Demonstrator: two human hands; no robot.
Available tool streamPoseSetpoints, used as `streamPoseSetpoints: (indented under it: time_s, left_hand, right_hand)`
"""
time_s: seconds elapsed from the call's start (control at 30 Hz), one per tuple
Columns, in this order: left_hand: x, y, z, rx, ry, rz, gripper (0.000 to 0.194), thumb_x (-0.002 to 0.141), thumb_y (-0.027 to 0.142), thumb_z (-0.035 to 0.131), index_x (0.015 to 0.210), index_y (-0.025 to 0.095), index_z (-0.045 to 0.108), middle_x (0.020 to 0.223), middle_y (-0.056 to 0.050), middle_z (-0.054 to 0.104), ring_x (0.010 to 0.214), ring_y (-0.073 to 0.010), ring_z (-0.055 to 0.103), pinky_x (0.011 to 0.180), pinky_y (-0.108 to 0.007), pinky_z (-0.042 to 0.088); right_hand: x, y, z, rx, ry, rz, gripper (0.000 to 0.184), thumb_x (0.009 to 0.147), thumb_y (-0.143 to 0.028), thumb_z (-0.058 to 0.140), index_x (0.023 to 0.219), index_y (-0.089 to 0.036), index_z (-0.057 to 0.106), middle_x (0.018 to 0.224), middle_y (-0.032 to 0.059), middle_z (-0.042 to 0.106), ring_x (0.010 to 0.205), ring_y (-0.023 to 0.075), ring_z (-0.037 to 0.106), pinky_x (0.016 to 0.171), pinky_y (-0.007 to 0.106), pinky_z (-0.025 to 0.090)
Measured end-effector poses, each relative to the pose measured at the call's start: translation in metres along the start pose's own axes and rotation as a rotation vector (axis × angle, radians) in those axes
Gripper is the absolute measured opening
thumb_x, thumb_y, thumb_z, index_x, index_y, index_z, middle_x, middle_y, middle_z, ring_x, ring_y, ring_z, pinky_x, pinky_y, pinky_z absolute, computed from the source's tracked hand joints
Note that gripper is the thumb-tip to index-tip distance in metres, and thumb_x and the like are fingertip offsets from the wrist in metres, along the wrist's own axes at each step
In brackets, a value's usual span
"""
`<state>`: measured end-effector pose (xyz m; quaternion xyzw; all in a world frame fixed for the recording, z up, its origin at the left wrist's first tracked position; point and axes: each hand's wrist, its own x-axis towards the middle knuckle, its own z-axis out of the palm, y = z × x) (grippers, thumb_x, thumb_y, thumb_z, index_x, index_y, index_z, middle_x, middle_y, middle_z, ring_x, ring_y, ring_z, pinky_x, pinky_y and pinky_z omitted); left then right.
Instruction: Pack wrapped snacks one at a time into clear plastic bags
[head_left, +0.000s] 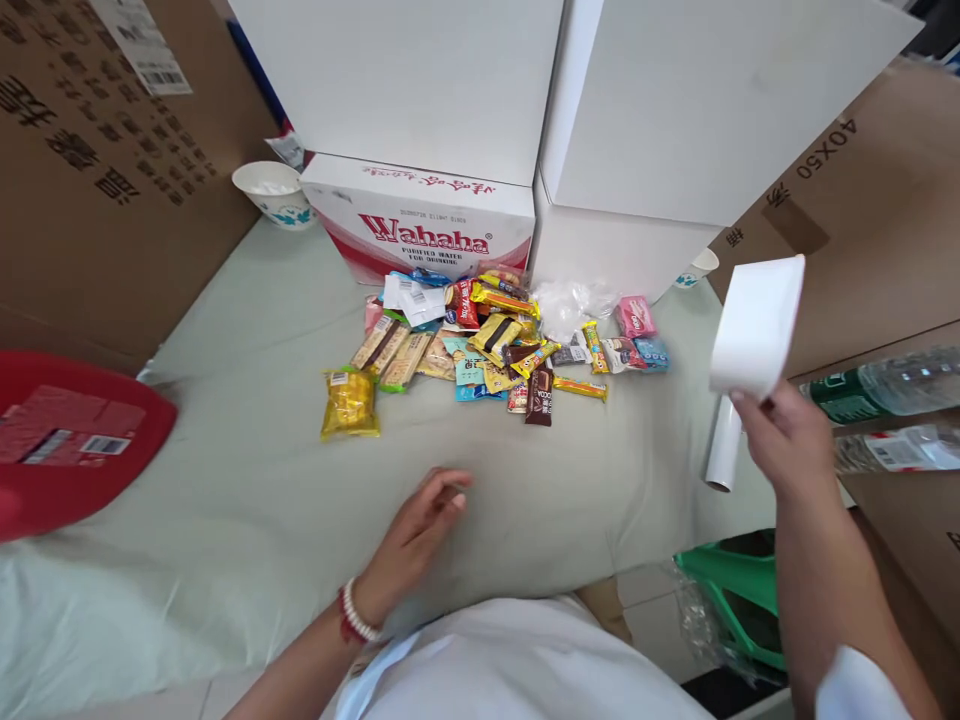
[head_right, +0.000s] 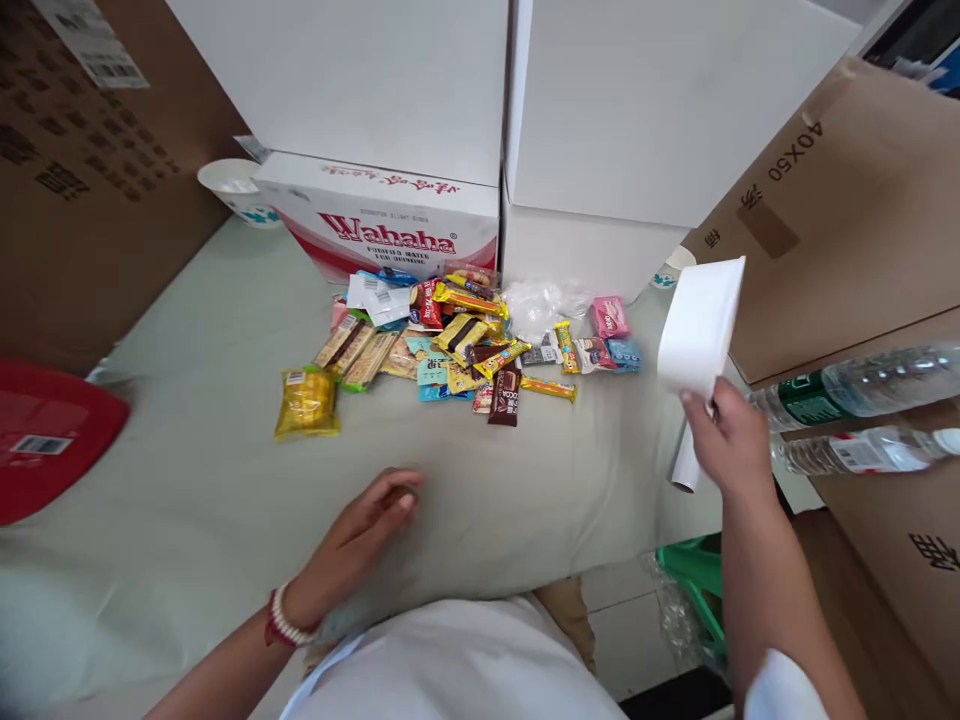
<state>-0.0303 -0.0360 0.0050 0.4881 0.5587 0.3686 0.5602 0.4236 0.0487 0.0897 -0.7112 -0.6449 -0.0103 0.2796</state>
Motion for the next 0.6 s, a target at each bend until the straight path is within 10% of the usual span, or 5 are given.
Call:
streamPoseSetpoints:
  time_s: [0.13,0.3,0.6]
  left_hand:
    - [-0.028,-0.025,-0.043,0.393,0.322,0.147,0.022,0.089,0.05,0.059,0.093,0.032,0.07,0.103,-0.007,0.069,0.102,-0.0296,0.066,0.093,-0.045,0.053]
    - [-0.058,-0.064,-0.088,0.829,0.543,0.149,0.036,0.094,0.049,0.046,0.113,0.028,0.068,0.124,-0.015,0.068,0.114,-0.0384,0.065,0.099,-0.057,0.05]
    - [-0.061,-0.075,-0.101,1.228,0.454,0.241,0.068,0.099,0.04,0.035,0.164,0.023,0.024,0.15,-0.025,0.054,0.131,-0.046,0.057,0.113,-0.065,0.036]
  right_hand:
    - [0.096,0.04,0.039,-0.315,-0.154,0.041,0.018,0.091,-0.022,0.058,0.099,-0.012,0.07,0.084,0.0112,0.065,0.082,0.0245,0.057,0.074,0.037,0.04]
    - [0.138,0.05,0.087,-0.375,-0.282,0.103,0.025,0.084,-0.011,0.058,0.105,-0.005,0.07,0.092,0.0161,0.066,0.089,0.0257,0.057,0.078,0.039,0.037]
    - [0.179,-0.038,0.146,-0.16,-0.111,-0.111,0.031,0.095,-0.027,0.051,0.112,-0.011,0.072,0.102,0.0132,0.068,0.091,0.0237,0.058,0.082,0.037,0.04]
